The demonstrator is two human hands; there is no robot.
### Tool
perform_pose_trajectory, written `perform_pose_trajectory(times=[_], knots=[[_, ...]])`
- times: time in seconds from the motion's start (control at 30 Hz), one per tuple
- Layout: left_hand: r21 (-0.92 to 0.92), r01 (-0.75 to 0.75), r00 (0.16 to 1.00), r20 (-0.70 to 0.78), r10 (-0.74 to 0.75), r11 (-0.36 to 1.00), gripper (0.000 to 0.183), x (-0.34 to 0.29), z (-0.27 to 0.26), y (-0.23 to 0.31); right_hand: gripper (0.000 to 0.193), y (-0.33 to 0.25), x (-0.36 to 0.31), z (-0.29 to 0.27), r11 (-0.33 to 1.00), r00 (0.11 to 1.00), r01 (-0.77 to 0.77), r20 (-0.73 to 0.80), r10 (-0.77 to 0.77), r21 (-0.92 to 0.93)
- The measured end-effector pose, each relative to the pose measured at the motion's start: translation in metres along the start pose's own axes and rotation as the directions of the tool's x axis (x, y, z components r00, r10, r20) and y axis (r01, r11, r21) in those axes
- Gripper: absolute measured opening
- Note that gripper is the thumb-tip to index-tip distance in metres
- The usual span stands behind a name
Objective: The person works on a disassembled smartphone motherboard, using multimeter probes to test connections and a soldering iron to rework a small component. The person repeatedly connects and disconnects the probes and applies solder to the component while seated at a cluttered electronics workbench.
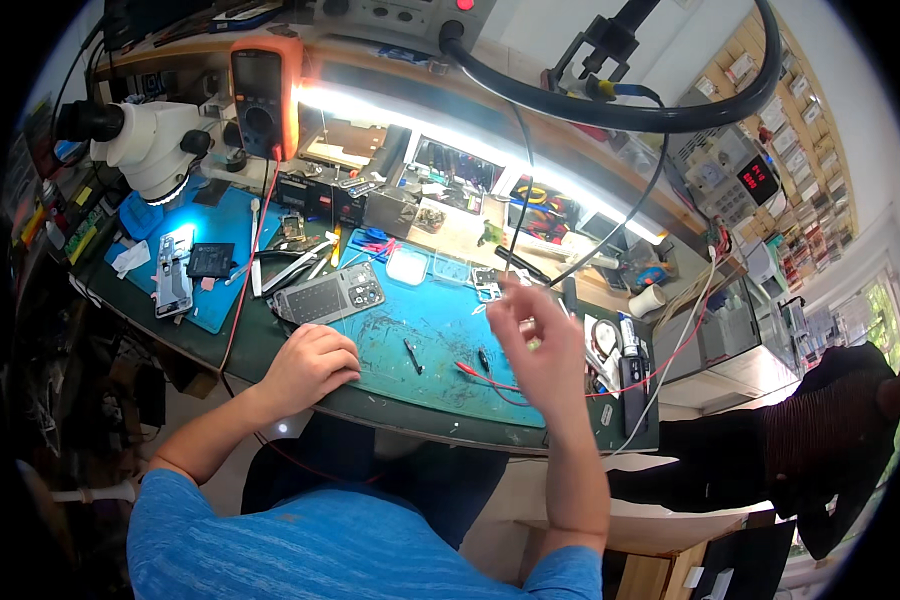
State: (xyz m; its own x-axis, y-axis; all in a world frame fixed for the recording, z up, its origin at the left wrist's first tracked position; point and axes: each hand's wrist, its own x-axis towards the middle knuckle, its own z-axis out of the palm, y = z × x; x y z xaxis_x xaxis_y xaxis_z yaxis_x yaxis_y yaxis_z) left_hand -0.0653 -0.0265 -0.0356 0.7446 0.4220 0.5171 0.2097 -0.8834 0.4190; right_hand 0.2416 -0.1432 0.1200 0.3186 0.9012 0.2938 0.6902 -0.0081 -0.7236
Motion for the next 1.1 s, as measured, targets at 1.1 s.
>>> perform_pose_trajectory(times=[1.1], knots=[[-0.366, 0.268, 0.950, -0.053, -0.308, 0.891, 0.049, 0.064, 0.012, 0.005, 0.034, 0.065, -0.065, 0.114, 0.836, 0.888, 0.455, 0.083, -0.453, -0.307]])
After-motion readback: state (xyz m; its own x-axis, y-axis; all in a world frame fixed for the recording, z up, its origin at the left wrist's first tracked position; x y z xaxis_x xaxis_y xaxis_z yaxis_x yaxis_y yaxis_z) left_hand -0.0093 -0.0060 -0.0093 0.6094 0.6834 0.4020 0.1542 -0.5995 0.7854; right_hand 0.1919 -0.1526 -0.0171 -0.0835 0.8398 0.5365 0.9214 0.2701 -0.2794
